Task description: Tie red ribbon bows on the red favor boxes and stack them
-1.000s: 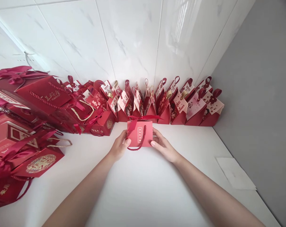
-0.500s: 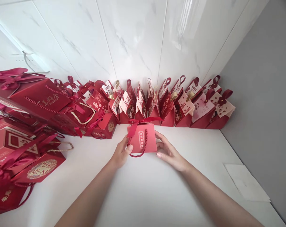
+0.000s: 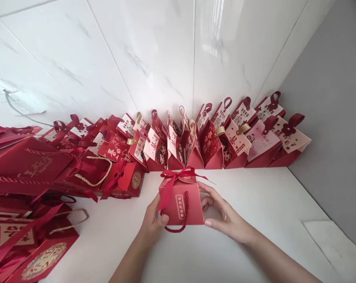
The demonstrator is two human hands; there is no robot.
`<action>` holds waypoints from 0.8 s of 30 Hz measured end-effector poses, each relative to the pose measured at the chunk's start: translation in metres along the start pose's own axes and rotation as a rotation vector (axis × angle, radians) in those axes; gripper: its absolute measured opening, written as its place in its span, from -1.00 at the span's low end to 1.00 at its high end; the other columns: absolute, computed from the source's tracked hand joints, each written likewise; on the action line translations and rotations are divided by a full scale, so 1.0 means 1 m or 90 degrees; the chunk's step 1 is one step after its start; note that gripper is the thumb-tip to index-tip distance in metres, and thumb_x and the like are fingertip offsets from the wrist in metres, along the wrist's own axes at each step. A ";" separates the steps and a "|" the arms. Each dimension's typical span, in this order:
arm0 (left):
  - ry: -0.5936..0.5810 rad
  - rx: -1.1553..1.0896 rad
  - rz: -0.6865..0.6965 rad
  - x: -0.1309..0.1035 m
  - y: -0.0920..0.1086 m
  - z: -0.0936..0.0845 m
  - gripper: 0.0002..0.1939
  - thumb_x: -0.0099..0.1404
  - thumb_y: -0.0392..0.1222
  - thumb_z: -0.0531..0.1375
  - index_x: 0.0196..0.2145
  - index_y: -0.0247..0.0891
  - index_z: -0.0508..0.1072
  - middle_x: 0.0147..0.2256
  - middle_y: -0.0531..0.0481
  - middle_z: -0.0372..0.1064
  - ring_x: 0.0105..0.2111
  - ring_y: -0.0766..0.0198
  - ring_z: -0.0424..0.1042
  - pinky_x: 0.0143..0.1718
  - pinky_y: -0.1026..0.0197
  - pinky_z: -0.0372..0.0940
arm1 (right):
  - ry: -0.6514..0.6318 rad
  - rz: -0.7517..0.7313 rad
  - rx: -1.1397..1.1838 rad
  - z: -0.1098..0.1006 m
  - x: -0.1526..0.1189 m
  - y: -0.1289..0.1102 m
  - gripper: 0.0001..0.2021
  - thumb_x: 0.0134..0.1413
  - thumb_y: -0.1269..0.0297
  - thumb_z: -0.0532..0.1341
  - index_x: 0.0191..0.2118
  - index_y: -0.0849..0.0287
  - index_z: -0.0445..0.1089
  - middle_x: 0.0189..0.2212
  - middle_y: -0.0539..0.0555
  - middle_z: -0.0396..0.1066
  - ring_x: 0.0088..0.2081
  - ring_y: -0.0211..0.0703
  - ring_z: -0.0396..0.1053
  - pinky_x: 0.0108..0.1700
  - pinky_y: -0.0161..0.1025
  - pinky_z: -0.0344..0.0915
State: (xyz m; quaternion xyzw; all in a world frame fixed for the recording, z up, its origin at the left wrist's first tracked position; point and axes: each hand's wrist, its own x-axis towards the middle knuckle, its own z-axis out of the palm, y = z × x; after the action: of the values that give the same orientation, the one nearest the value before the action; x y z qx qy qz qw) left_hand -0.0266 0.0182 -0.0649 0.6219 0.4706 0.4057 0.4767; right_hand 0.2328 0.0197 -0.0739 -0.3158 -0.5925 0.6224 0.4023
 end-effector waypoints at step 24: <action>0.001 -0.219 -0.028 0.003 0.000 0.005 -0.23 0.19 0.05 0.25 0.29 0.01 0.05 0.25 -0.17 0.13 0.16 -0.12 0.26 0.03 -0.14 0.33 | 0.052 -0.135 -0.163 0.010 -0.001 0.005 -0.32 0.27 0.05 0.16 0.38 0.02 -0.13 0.05 0.18 0.26 -0.13 -0.09 0.38 -0.04 -0.08 0.36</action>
State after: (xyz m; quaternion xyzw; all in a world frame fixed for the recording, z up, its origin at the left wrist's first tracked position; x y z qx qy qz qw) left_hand -0.0208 0.0200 -0.0663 0.5204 0.4077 0.4704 0.5845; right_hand 0.2244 0.0139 -0.0777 -0.3250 -0.6800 0.4830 0.4458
